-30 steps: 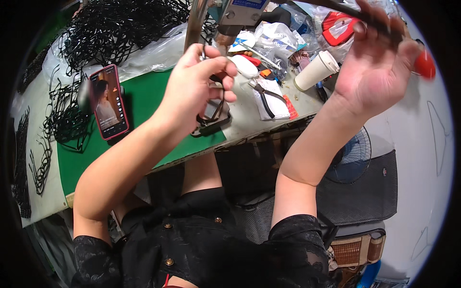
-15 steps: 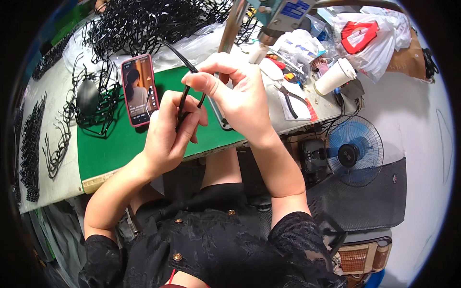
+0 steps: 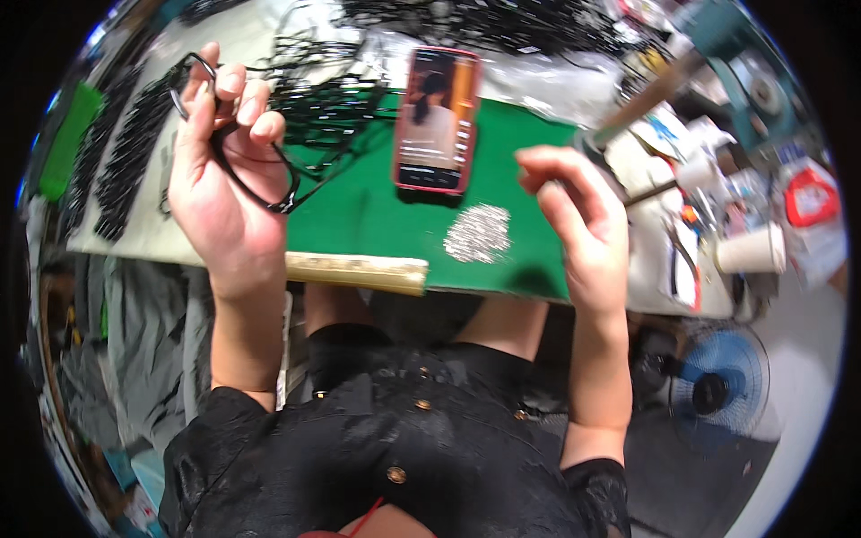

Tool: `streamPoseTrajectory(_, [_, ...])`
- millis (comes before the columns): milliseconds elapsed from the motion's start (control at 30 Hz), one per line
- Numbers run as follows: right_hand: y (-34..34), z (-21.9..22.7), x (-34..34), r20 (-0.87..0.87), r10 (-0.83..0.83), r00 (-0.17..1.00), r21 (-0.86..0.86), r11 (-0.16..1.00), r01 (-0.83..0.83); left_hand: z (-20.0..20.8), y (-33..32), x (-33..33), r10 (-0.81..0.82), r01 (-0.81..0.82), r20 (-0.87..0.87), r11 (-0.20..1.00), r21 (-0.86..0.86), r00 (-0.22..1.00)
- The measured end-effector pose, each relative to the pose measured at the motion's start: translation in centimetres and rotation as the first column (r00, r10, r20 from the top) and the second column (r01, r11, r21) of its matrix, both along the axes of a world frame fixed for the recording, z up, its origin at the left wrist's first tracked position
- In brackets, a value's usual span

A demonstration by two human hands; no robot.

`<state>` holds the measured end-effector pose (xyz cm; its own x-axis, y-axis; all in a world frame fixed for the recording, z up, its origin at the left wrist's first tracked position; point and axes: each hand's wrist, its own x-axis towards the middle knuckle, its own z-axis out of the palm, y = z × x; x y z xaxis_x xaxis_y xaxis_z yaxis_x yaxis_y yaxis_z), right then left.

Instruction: The person repeatedly picks up black eyeglass frames and small metal screws from a green workbench. They insert the screws into the hinge area of the frames using their fingers, then place the frames back on the table. The process is repeated for multiple frames.

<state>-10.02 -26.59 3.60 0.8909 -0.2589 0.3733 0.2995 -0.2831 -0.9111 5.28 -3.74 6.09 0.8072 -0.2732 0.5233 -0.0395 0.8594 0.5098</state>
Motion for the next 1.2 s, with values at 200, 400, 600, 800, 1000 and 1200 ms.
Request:
streamPoseTrajectory(200, [0.5,-3.2,-0.7,-0.185,0.023,0.983,0.035,0.999,-0.017,-1.0,4.9,0.7,0.23,-0.236,-0.099,0.97,-0.051,0.968])
streamPoseTrajectory(400, [-1.5,-5.3,-2.8,-0.219,-0.12,0.968,-0.005,0.993,0.122,-6.2,19.8,3.0,0.258,-0.261,-0.183,0.965,0.008,0.949])
streamPoseTrajectory(600, [-1.4,-5.4,-2.5,-0.211,-0.111,0.971,0.024,0.993,0.119,-10.1,22.8,7.3,0.428,-0.41,-0.399,0.902,0.134,0.811])
streamPoseTrajectory(800, [-0.6,-6.0,-3.0,-0.221,-0.127,0.967,0.001,0.991,0.13,-14.3,23.8,10.5,0.575,-0.576,0.791,-0.58,0.575,0.211])
streamPoseTrajectory(1000, [-1.4,-6.1,-4.0,-0.23,-0.195,0.953,0.006,0.979,0.202,-10.1,16.0,9.9,0.361,-0.787,0.912,-0.498,0.364,0.194])
streamPoseTrajectory(1200, [-0.4,-4.7,-3.7,-0.182,-0.163,0.97,0.006,0.986,0.167,-7.2,6.7,15.8,0.034,-0.915,0.971,-0.329,0.233,0.235])
